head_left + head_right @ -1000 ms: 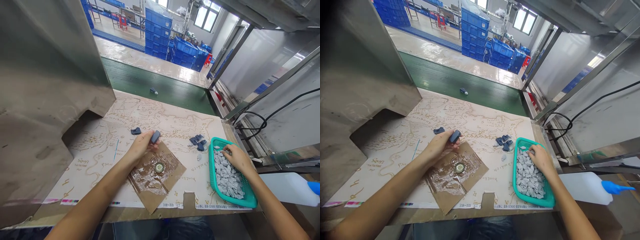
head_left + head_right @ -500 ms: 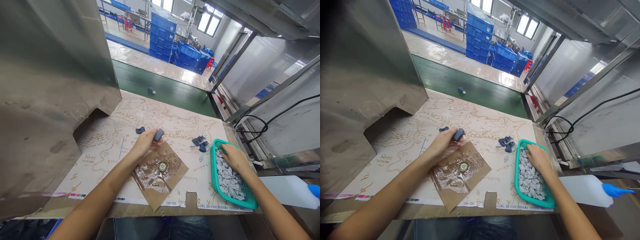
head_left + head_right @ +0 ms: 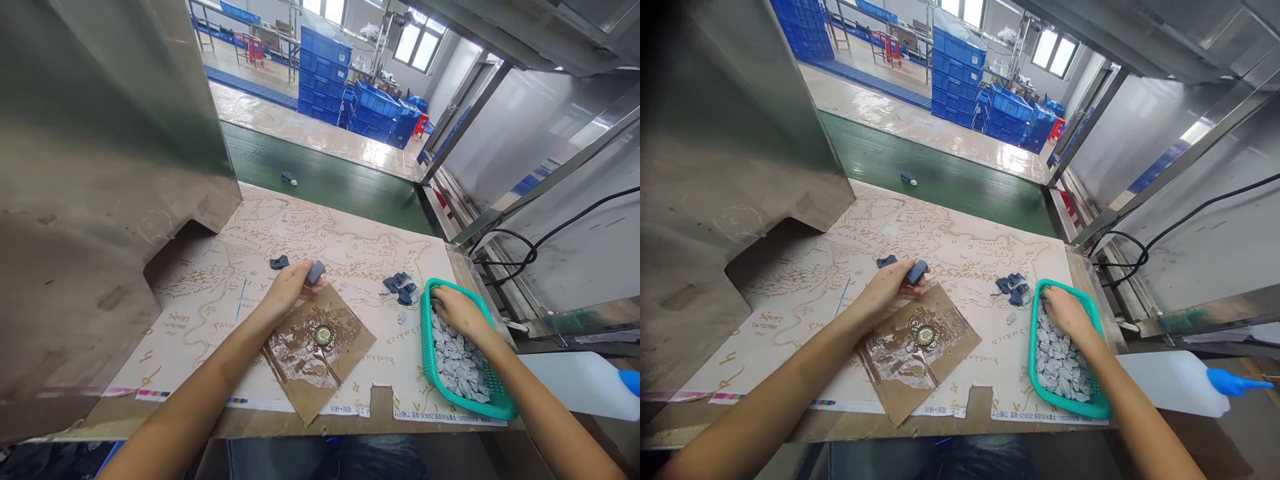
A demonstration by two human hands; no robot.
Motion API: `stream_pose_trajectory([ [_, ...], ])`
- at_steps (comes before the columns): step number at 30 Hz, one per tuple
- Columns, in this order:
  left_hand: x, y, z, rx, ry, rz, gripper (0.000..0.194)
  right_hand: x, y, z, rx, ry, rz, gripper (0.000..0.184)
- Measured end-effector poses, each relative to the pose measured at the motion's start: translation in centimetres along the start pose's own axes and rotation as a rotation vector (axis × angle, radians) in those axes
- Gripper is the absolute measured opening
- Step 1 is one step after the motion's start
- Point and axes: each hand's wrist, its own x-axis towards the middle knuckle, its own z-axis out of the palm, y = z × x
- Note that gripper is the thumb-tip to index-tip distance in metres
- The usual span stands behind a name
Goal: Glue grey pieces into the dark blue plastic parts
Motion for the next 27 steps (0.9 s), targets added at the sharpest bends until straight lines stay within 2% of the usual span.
stream_pose_trajectory([
  [3, -0.1, 0.2, 0.0, -0.009, -0.007, 0.009, 0.036, -1.0, 0.5, -0.4, 0.180, 0.057, 0.039, 0.019],
  [7, 0.0, 0.1, 0.0, -0.004, 0.008, 0.000, 0.034, -2.9, -0.2, -1.1, 0.391, 0.091, 0.058, 0.043],
  [9, 0.1, -0.1, 0.1, -0.014, 0.009, 0.003, 0.032, -3.6, -1.5, -1.5, 0.540, 0.108, 0.083, 0.051],
  [13, 0.1, -0.2, 0.2, -0.015, 0.016, -0.010, 0.031, -4.1, -5.0, -2.5, 0.928, 0.098, 0.177, 0.051],
  [17, -0.1, 0.1, 0.2, -0.025, 0.006, 0.017, 0.033, -3.8, -7.8, -3.0, 1.140, 0.032, 0.210, 0.052],
  [23, 0.2, -0.1, -0.1, -0.081, -0.008, 0.026, 0.034, -2.7, -10.8, -2.9, 1.211, -0.128, 0.130, 0.046],
  [27, 0.5, -0.1, -0.3, -0.111, -0.011, 0.032, 0.036, -1.4, -13.2, -1.1, 1.018, -0.226, -0.026, 0.031],
])
